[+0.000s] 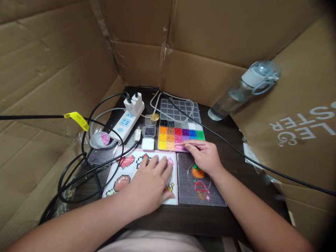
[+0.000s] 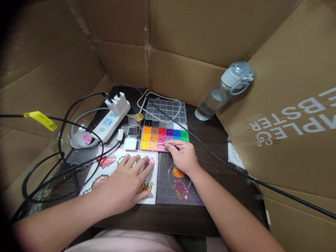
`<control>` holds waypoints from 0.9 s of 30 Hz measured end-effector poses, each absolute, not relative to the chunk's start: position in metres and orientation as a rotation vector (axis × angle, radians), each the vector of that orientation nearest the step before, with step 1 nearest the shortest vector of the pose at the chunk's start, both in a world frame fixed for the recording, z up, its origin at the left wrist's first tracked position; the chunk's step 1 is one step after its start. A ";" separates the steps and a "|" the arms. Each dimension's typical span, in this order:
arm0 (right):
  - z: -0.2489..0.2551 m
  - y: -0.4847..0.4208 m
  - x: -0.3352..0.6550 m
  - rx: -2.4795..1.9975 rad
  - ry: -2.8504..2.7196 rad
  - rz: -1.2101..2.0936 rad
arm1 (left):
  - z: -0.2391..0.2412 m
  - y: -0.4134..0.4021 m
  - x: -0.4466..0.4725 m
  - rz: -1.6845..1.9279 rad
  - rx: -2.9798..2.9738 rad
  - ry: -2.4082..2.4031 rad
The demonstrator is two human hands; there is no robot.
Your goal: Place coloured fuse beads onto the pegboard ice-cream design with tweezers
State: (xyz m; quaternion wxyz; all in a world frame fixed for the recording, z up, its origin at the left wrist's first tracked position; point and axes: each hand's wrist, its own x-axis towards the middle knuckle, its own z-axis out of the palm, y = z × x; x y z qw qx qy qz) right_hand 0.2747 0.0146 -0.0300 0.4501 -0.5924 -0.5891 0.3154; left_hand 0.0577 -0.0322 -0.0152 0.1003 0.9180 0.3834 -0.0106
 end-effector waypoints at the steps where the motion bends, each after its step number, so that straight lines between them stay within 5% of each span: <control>1: -0.030 0.014 0.275 -1.464 -1.446 0.780 | -0.015 -0.032 0.058 -0.036 2.714 1.135; 17: -0.010 0.002 0.293 -1.360 -1.290 0.801 | -0.012 -0.031 0.057 -0.016 2.731 1.130; 27: -0.028 -0.086 0.323 -1.498 -1.138 0.841 | -0.017 -0.029 0.059 -0.016 2.759 1.123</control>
